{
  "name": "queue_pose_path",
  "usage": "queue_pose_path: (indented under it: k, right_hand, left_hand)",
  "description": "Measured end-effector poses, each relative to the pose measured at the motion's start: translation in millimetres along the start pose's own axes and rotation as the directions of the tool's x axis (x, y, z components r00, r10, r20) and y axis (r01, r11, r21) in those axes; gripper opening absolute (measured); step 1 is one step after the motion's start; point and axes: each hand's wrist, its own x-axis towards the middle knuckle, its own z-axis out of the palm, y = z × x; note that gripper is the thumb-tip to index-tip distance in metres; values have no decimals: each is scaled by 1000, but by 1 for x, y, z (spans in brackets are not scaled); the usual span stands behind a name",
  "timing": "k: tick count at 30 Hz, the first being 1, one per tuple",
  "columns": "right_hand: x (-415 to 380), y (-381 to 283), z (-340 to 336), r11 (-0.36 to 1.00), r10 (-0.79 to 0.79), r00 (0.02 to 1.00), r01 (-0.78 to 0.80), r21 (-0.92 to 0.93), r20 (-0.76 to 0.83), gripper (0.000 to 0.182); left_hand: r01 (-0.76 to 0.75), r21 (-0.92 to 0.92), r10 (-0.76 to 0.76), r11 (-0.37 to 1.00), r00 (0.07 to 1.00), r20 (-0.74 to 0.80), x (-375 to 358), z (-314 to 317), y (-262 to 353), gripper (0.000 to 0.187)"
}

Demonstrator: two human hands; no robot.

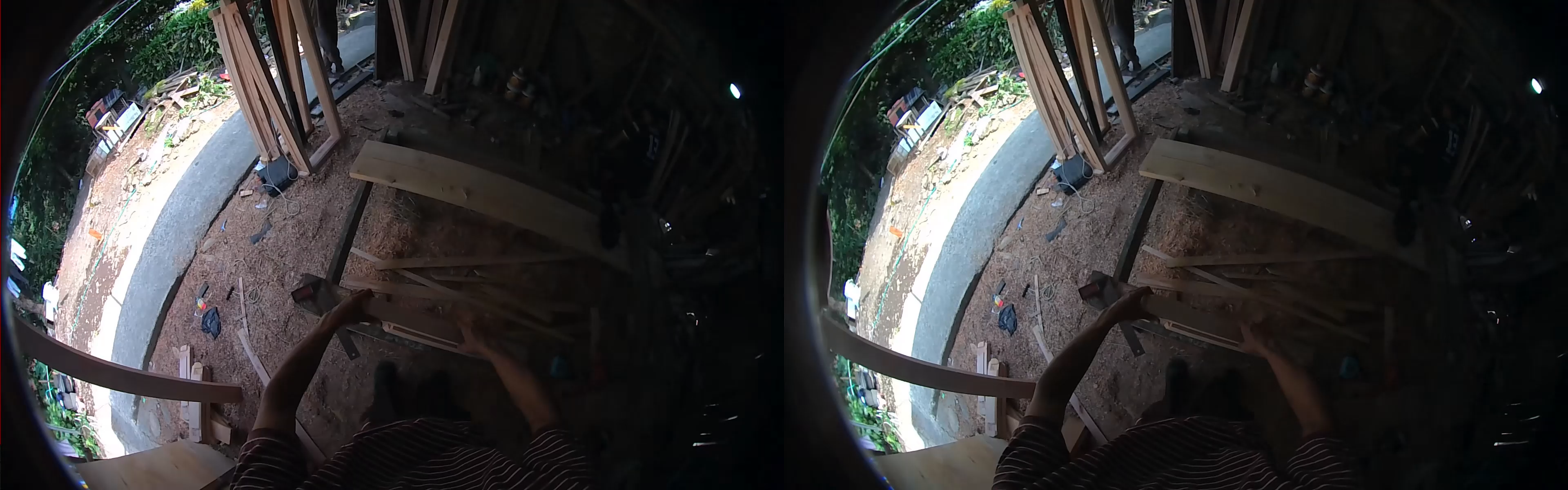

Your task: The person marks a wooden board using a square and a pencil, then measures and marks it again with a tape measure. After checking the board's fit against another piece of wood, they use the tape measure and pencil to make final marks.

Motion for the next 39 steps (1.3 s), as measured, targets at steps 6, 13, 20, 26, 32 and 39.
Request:
queue_pose_path:
  k: [6,13,20,26,32,39]
  right_hand:
    - [-10,24,61,993,94,989,-102,62,116,69]
    - [-3,26,64,988,149,984,-146,-38,96,62]
    - [-2,11,62,979,180,972,-192,-71,-150,55]
    - [-11,22,58,967,233,967,-219,129,-105,52]
    - [-36,42,78,956,257,931,-206,208,-260,34]
    - [-83,108,81,834,499,866,-468,292,-37,36]
  left_hand:
    - [-16,353,-5,935,998,61,-2,70,-15,71]
    - [103,297,-104,949,994,-11,4,88,-18,69]
    - [169,259,-173,951,985,-9,29,86,-24,54]
    - [112,356,-130,928,991,29,31,87,-29,58]
    - [-156,528,65,835,980,186,44,92,-19,60]
    - [-272,446,164,853,950,266,63,142,13,64]
